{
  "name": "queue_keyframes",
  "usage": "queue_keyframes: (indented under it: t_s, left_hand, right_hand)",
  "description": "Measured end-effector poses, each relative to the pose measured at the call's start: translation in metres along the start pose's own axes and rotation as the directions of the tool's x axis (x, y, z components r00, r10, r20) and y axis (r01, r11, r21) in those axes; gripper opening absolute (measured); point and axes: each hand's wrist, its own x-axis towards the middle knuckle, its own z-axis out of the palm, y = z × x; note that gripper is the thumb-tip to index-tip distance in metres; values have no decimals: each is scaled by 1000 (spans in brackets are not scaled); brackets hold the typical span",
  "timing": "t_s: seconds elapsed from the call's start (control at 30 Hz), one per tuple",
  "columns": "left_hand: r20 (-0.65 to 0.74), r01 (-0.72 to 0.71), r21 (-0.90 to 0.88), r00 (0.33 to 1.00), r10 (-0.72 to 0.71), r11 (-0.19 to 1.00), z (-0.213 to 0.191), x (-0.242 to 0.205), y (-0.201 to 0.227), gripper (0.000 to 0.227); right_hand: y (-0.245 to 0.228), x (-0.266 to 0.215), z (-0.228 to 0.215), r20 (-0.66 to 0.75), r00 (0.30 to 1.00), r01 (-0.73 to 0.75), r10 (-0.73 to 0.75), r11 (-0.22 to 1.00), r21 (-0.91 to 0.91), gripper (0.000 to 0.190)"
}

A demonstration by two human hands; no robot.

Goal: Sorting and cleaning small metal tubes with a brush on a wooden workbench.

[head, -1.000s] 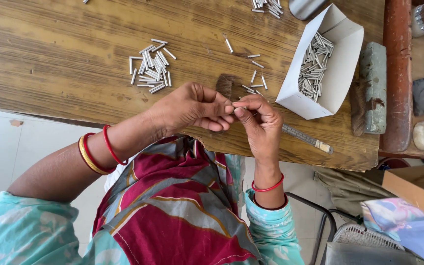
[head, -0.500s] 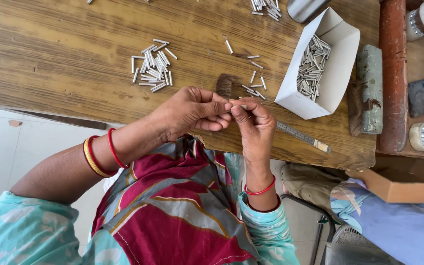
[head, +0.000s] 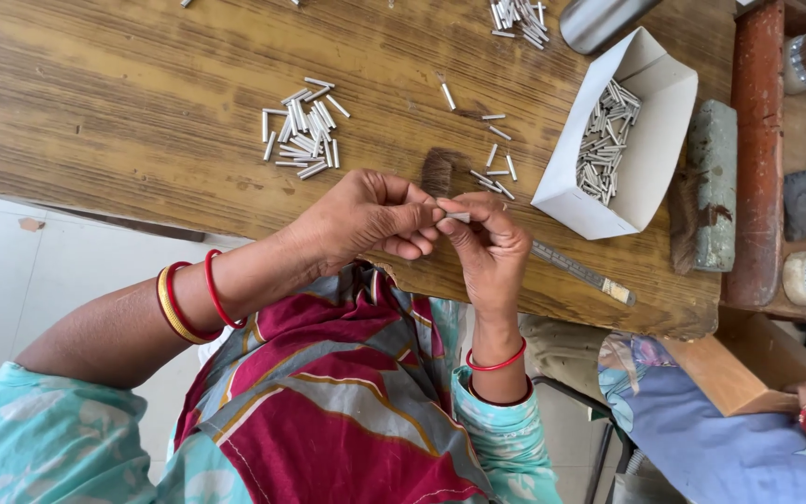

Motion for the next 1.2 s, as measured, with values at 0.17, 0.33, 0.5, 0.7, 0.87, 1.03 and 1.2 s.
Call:
queue_keyframes:
  t_s: [0.17, 0.33, 0.5, 0.7, 0.87, 1.03, 1.2]
  left_hand:
    - [-14, -240, 582, 952, 305, 777, -13, -11, 37, 15]
    - [302, -163, 952, 649, 698, -261, -68, 13, 62, 6]
    - [421, -12, 767, 764, 488, -642, -76, 32, 60, 3]
    - [50, -299, 884, 825, 562, 360, -3, -4, 52, 14]
    - [104, -278, 202, 959, 262, 939, 4, 3, 7, 17]
    - [60, -67, -76, 996, 71, 995, 11, 7, -2, 19]
    - [-3, -50, -69, 999, 50, 996, 13, 11, -10, 21]
  right_hand:
    - [-1, 3, 7, -24, 1000, 16, -16, 1000, 18, 10]
    - [10, 3, 3, -117, 991, -48, 63, 991, 123, 11]
    - [15, 1, -2, -112, 976, -139, 189, 926, 351, 15]
    - [16, -3, -8, -118, 968, -150, 224, 883, 445, 13]
    - [16, -4, -6, -146, 973, -101, 178, 900, 424, 11]
    - [16, -6, -8, -176, 976, -51, 126, 924, 378, 10]
    - [9, -8, -1, -202, 975, -40, 93, 967, 253, 8]
